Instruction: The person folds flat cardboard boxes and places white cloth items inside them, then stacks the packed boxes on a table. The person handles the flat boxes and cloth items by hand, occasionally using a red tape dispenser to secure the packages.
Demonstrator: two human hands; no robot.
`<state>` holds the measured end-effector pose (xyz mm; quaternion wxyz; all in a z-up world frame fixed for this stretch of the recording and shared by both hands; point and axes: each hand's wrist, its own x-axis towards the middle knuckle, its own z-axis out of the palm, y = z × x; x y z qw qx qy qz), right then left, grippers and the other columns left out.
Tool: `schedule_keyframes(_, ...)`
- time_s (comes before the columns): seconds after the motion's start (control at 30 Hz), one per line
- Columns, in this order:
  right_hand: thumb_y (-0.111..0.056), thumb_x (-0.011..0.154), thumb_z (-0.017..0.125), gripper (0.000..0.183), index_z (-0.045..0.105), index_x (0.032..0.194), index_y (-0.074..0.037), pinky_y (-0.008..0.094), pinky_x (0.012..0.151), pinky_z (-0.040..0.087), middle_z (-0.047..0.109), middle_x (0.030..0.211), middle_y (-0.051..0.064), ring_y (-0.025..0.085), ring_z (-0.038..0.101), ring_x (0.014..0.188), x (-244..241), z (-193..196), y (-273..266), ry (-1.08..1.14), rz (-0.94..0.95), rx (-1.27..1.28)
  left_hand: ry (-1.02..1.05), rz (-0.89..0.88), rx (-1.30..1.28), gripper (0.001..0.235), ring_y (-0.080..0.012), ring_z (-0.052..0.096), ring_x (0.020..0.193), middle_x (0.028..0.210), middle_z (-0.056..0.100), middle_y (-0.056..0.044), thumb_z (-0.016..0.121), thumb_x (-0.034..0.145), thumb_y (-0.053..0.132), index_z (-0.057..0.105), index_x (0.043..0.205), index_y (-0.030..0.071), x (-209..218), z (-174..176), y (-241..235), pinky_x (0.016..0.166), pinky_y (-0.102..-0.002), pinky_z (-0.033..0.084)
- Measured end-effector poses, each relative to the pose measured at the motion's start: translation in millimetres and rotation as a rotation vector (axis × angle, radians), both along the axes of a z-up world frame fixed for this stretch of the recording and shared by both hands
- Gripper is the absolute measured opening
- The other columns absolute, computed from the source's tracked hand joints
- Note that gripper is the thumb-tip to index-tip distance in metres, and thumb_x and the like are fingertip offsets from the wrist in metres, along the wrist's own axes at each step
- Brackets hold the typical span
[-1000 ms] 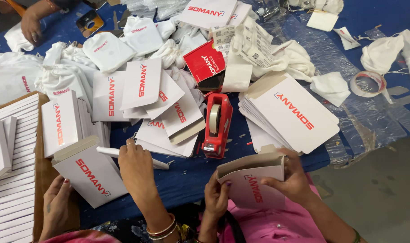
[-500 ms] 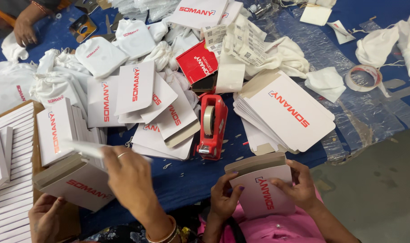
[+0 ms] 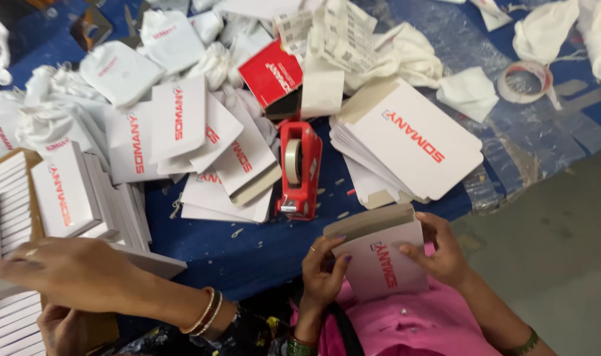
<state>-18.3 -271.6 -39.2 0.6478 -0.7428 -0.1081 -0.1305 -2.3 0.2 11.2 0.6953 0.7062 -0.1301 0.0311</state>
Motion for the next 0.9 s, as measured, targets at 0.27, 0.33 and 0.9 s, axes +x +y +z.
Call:
schedule_keyframes(0.27, 0.000, 0.090, 0.074, 0.060, 0.039, 0.137, -0.011, 0.032, 0.089, 0.064, 0.060, 0.128, 0.012, 0.020, 0.068, 0.112, 21, 23, -4, -0.069, 0.043, 0.113, -0.178, -0.018, 0.022, 0.035, -0.0172, 0.068, 0.105, 0.120, 0.068, -0.015, 0.073, 0.089, -0.009, 0.066, 0.123, -0.002, 18, 6, -4, 0.085, -0.026, 0.054)
schedule_keyframes(0.33, 0.001, 0.089, 0.075, 0.060, 0.039, 0.135, -0.011, 0.032, 0.088, 0.064, 0.060, 0.127, 0.011, 0.019, 0.069, 0.111, 21, 22, -3, -0.059, 0.019, 0.126, -0.165, -0.028, 0.025, 0.035, -0.0171, 0.069, 0.104, 0.119, 0.069, -0.014, 0.072, 0.089, -0.009, 0.066, 0.123, -0.002, 19, 9, -4, 0.084, -0.026, 0.055)
schedule_keyframes(0.9, 0.005, 0.083, 0.074, 0.048, 0.055, 0.126, -0.004, 0.035, 0.097, 0.056, 0.065, 0.122, 0.011, 0.017, 0.063, 0.116, 24, 27, -12, 0.163, 0.125, 0.239, -0.022, -0.109, -0.006, 0.025, -0.0162, 0.073, 0.096, 0.111, 0.071, -0.014, 0.071, 0.092, -0.002, 0.069, 0.118, -0.002, 22, 28, -2, 0.083, -0.028, 0.061)
